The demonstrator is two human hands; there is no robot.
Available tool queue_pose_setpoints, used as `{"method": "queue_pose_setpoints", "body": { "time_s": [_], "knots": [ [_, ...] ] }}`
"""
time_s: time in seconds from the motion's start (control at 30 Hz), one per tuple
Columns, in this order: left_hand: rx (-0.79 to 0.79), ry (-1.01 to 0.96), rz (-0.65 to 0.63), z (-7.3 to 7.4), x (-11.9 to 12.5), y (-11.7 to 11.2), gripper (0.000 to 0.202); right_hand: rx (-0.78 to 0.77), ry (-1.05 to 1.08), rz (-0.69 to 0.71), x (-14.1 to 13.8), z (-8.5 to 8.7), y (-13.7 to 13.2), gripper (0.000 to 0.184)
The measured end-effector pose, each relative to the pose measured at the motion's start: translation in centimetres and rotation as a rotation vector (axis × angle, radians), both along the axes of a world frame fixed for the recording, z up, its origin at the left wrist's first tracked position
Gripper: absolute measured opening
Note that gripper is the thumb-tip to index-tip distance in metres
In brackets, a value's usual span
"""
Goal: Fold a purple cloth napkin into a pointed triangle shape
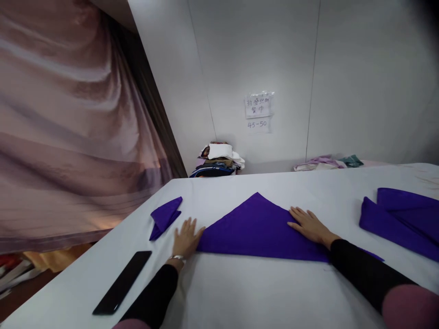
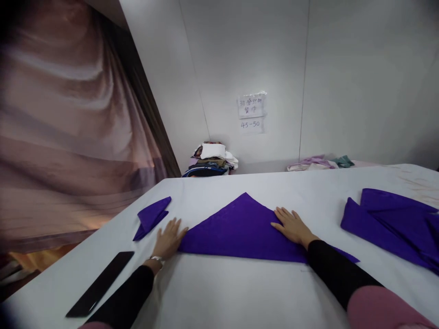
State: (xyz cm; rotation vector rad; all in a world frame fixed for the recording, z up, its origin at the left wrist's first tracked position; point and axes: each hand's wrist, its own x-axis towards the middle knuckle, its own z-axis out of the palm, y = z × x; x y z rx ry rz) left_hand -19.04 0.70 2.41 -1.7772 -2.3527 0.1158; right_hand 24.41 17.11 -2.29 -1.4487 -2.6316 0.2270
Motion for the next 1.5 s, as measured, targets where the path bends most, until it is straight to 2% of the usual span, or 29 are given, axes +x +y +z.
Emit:
{"method": "queue_pose_setpoints", "body": {
  "time_s": [0.03,0.07,0.13,0.2,0.33,0.47,0.57,0.67,0.83,1.0,1.13,1.23,1.33,1.5],
  "knots": [
    [0.045,-0.037,-0.01,-0.1,1.7,0.0,0.049,-0.003,-0.004,-0.002,0.0,0.2,0.0,0.078],
    [0.055,-0.085,-0.078,-0.3,3.4,0.1,0.055,-0.007,-0.011,-0.007,0.0,0.4,-0.1,0.077],
    [0.015,-0.163,-0.212,-0.9,6.4,0.0,0.062,-0.009,-0.026,-0.032,-0.4,1.0,-0.4,0.076],
    [-0.038,-0.208,-0.264,-1.5,8.2,-0.1,0.067,0.002,-0.031,-0.063,-1.4,1.7,-1.2,0.075],
    [-0.074,-0.218,-0.237,-2.1,8.8,-0.3,0.069,0.035,-0.001,-0.029,-6.2,2.7,-5.1,0.075],
    [-0.076,-0.197,-0.241,-2.0,8.4,-0.1,0.067,-0.055,0.132,0.194,-11.7,2.9,-9.9,0.079],
    [-0.078,-0.192,-0.236,-1.9,8.5,0.1,0.065,-0.132,0.145,0.211,-12.4,2.8,-11.9,0.081],
    [-0.083,-0.18,-0.242,-2.0,8.4,0.2,0.063,-0.139,0.132,0.123,-9.5,2.5,-12.5,0.08],
    [-0.097,-0.155,-0.28,-2.0,8.1,0.5,0.056,-0.097,0.088,-0.05,-1.2,1.9,-13.1,0.076],
    [-0.104,-0.179,-0.253,-1.8,8.2,0.7,0.059,-0.044,0.043,-0.254,6.2,0.8,-14.2,0.077],
    [-0.089,-0.194,-0.266,-2.0,8.0,0.7,0.056,-0.011,0.143,-0.369,10.8,-0.2,-14.7,0.073],
    [-0.081,-0.192,-0.307,-2.3,7.7,0.7,0.047,-0.007,0.302,-0.462,13.1,-0.4,-14.1,0.066],
    [-0.044,-0.222,-0.296,-2.5,7.6,0.8,0.047,0.028,0.391,-0.556,14.2,-0.1,-12.9,0.061],
    [0.087,-0.342,-0.14,-2.3,7.4,1.0,0.052,0.077,0.488,-0.649,13.7,0.1,-10.9,0.05]
  ]
}}
